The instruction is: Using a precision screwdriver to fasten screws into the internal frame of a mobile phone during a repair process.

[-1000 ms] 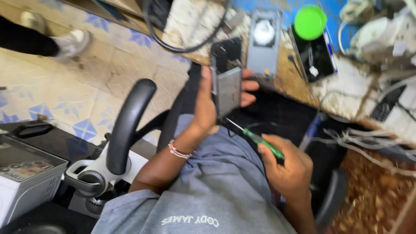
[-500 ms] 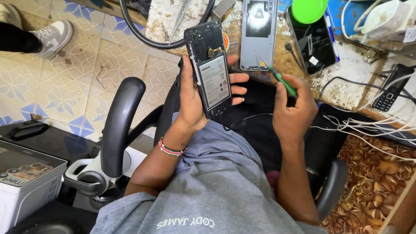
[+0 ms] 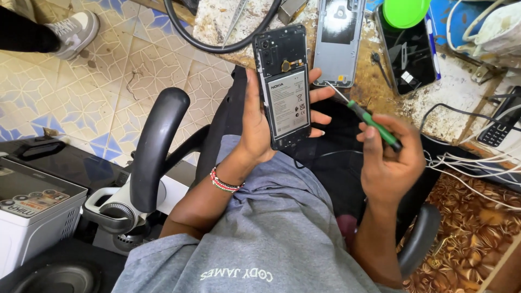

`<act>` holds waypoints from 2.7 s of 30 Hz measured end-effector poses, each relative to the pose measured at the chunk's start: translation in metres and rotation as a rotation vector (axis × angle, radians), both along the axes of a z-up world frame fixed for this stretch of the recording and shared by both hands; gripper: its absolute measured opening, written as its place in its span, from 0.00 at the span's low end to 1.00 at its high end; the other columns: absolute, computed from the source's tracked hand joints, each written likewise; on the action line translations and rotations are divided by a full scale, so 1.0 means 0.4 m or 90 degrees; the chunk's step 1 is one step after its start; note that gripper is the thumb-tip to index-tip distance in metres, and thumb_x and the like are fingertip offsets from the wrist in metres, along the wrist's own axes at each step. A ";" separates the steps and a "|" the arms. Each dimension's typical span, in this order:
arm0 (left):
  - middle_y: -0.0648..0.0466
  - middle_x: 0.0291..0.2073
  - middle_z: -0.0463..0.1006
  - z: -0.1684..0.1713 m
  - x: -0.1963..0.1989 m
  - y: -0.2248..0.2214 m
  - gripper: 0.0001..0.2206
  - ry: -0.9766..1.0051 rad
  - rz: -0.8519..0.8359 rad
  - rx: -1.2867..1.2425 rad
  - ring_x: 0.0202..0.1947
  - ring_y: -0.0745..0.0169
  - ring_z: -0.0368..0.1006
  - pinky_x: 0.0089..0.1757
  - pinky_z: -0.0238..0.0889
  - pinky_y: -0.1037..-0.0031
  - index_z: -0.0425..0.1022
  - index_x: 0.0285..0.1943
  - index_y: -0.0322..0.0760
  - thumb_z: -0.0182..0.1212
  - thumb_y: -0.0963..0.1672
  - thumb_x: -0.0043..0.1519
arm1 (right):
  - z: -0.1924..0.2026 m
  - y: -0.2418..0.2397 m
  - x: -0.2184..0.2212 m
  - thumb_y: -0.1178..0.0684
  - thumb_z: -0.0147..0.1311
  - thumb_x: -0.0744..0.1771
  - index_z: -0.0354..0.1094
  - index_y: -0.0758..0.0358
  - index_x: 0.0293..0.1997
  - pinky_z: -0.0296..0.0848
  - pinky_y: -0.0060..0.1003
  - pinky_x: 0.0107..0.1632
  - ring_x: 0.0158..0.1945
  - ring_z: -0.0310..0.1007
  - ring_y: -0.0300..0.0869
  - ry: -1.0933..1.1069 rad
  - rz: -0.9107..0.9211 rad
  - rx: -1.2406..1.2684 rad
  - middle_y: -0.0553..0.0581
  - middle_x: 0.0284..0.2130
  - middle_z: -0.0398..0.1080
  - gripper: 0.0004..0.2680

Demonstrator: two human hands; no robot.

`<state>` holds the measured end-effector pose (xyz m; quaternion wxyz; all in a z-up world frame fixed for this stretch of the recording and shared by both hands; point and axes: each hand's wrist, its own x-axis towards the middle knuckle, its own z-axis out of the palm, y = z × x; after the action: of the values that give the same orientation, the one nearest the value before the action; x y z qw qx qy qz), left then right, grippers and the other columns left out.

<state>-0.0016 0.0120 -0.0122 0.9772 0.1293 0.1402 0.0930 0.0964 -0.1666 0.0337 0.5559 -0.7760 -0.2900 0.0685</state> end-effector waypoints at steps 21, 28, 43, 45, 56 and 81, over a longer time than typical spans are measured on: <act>0.30 0.75 0.58 0.057 -0.025 -0.011 0.53 -0.097 -0.043 0.008 0.48 0.38 0.79 0.44 0.78 0.55 0.58 0.76 0.24 0.34 0.68 0.56 | 0.059 -0.043 -0.057 0.60 0.54 0.74 0.67 0.76 0.54 0.83 0.38 0.48 0.43 0.80 0.52 -0.044 -0.049 -0.020 0.67 0.46 0.71 0.07; 0.29 0.76 0.56 0.065 -0.028 -0.012 0.53 -0.103 -0.046 0.020 0.49 0.40 0.79 0.46 0.78 0.56 0.56 0.77 0.23 0.33 0.68 0.56 | 0.068 -0.049 -0.055 0.61 0.55 0.73 0.68 0.77 0.52 0.81 0.39 0.50 0.43 0.79 0.51 -0.083 -0.027 -0.033 0.67 0.44 0.71 0.06; 0.36 0.70 0.66 0.054 -0.033 -0.021 0.54 -0.083 -0.084 0.107 0.52 0.47 0.78 0.51 0.75 0.64 0.53 0.81 0.30 0.35 0.69 0.54 | 0.084 -0.054 -0.047 0.63 0.56 0.73 0.69 0.77 0.49 0.75 0.37 0.46 0.41 0.78 0.50 -0.166 0.011 -0.055 0.70 0.41 0.73 0.04; 0.36 0.63 0.73 0.054 -0.035 -0.022 0.54 -0.096 -0.071 0.073 0.52 0.46 0.79 0.50 0.76 0.64 0.50 0.83 0.32 0.34 0.69 0.54 | 0.087 -0.059 -0.052 0.65 0.56 0.73 0.69 0.80 0.49 0.76 0.37 0.44 0.42 0.80 0.53 -0.187 0.004 -0.053 0.72 0.41 0.74 0.04; 0.38 0.52 0.81 0.056 -0.027 -0.006 0.48 -0.015 0.013 0.078 0.44 0.52 0.81 0.44 0.78 0.62 0.56 0.80 0.36 0.35 0.68 0.60 | 0.184 -0.059 -0.128 0.70 0.55 0.69 0.69 0.75 0.43 0.76 0.49 0.51 0.42 0.73 0.56 -0.201 0.245 -0.145 0.70 0.39 0.71 0.02; 0.54 0.45 0.81 0.061 -0.024 -0.028 0.43 0.115 0.066 0.316 0.42 0.69 0.77 0.45 0.71 0.73 0.64 0.76 0.43 0.32 0.68 0.61 | 0.125 -0.081 -0.111 0.56 0.43 0.73 0.64 0.68 0.21 0.72 0.51 0.43 0.24 0.65 0.54 -0.292 0.231 -0.256 0.56 0.15 0.60 0.18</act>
<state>-0.0114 0.0009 0.0123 0.8930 0.3656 0.2062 0.1622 0.0521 -0.1989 0.0836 0.2915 -0.8007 -0.5213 0.0460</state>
